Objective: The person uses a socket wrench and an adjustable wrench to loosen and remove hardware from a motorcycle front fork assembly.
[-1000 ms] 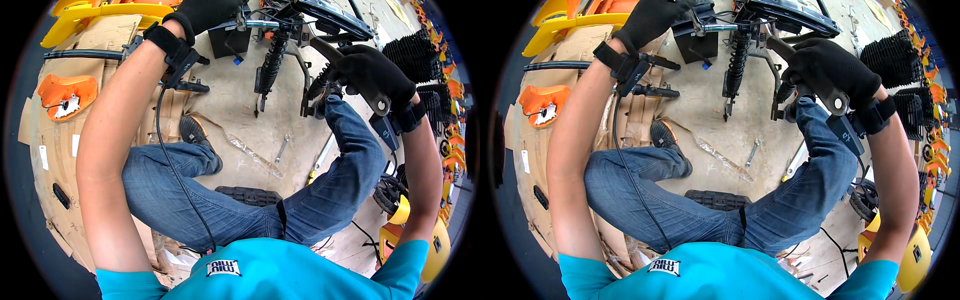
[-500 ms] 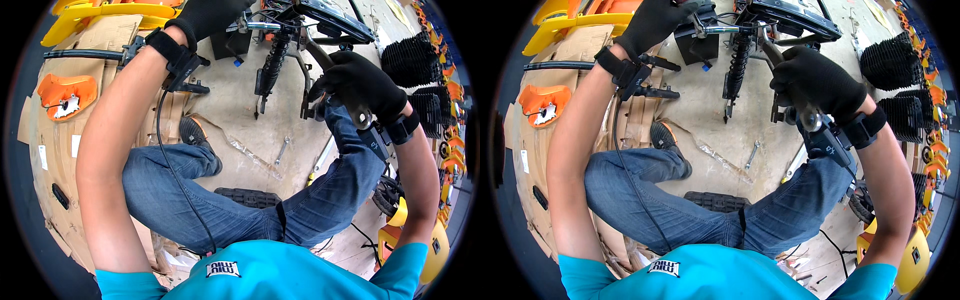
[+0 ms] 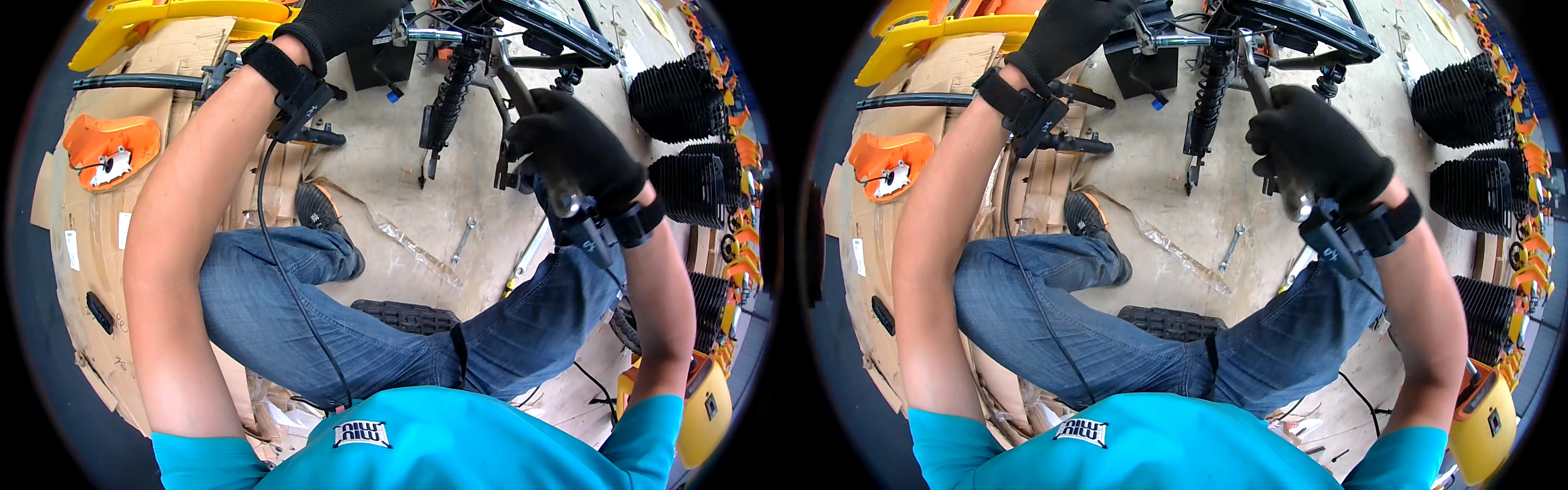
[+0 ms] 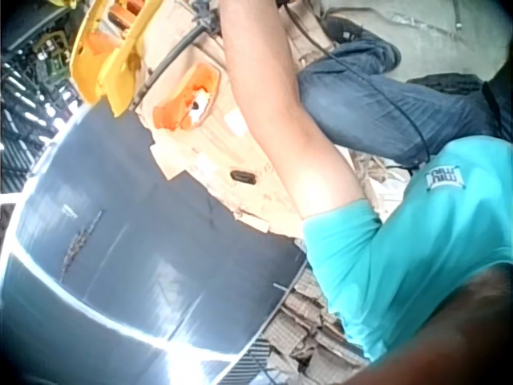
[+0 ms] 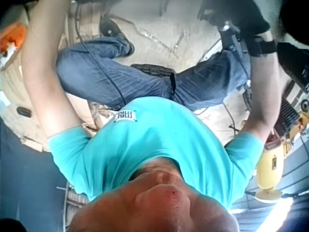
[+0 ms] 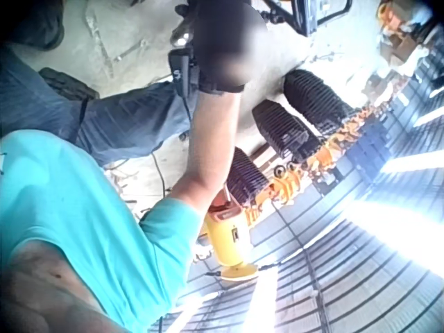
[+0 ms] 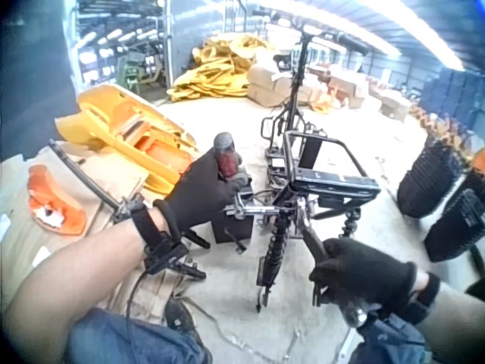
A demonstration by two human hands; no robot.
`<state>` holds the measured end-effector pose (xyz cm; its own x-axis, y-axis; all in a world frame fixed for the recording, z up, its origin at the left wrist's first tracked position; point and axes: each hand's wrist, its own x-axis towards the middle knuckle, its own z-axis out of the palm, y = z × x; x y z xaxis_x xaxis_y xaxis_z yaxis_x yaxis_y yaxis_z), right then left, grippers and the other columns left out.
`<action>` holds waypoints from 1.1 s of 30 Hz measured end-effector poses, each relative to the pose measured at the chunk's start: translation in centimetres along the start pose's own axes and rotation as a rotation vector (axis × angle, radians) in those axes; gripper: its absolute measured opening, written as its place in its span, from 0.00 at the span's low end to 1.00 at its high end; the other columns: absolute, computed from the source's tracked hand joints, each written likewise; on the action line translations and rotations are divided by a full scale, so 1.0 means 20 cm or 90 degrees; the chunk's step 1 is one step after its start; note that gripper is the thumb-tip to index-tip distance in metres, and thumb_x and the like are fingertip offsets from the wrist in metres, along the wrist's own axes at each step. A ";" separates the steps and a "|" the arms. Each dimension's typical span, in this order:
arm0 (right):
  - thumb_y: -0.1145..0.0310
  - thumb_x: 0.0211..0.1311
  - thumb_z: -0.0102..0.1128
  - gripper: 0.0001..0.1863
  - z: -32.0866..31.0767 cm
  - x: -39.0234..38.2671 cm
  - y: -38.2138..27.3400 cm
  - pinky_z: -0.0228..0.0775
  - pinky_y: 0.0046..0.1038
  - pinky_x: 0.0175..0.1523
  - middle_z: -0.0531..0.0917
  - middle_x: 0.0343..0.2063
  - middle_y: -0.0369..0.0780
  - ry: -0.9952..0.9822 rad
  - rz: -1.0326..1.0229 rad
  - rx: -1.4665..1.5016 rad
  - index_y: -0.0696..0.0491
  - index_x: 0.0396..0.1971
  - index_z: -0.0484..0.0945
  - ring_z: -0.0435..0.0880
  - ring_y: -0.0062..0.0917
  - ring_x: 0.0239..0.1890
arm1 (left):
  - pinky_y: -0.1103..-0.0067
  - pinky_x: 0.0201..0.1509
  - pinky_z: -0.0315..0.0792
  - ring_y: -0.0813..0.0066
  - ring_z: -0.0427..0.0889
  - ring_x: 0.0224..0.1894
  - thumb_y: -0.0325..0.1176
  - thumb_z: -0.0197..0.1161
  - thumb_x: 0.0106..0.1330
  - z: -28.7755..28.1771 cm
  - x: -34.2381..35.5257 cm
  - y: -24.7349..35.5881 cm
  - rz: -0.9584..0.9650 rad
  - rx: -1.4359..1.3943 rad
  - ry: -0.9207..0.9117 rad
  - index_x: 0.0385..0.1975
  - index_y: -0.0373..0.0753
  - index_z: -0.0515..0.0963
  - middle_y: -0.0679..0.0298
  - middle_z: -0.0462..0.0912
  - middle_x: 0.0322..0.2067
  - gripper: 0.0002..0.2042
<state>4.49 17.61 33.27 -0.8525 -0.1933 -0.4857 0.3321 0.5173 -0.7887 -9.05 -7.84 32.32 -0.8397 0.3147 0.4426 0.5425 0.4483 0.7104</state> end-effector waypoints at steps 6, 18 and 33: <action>0.69 0.63 0.56 0.14 0.03 -0.01 0.00 0.83 0.26 0.33 0.81 0.30 0.43 0.081 0.043 0.069 0.64 0.43 0.71 0.85 0.25 0.28 | 0.73 0.40 0.73 0.68 0.78 0.33 0.39 0.66 0.61 0.00 0.01 0.02 -0.009 0.061 0.021 0.39 0.36 0.73 0.61 0.79 0.29 0.15; 0.75 0.67 0.51 0.18 0.31 0.12 0.39 0.76 0.24 0.30 0.75 0.33 0.41 0.206 -0.153 -0.080 0.58 0.55 0.63 0.78 0.22 0.25 | 0.73 0.32 0.72 0.69 0.78 0.25 0.40 0.63 0.64 0.04 0.34 -0.19 -0.042 0.015 0.058 0.34 0.34 0.77 0.59 0.81 0.26 0.13; 0.71 0.65 0.55 0.18 0.08 0.04 0.23 0.77 0.22 0.32 0.75 0.30 0.36 0.081 -0.019 0.109 0.58 0.53 0.68 0.77 0.17 0.27 | 0.77 0.44 0.74 0.76 0.78 0.39 0.27 0.61 0.66 0.00 -0.03 0.01 0.033 -0.197 -0.130 0.41 0.36 0.68 0.64 0.74 0.34 0.09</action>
<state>6.01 18.48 28.68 -0.9036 -0.0945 -0.4178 0.3597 0.3622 -0.8599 -8.40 -8.02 32.24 -0.7723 0.5044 0.3862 0.5245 0.1633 0.8356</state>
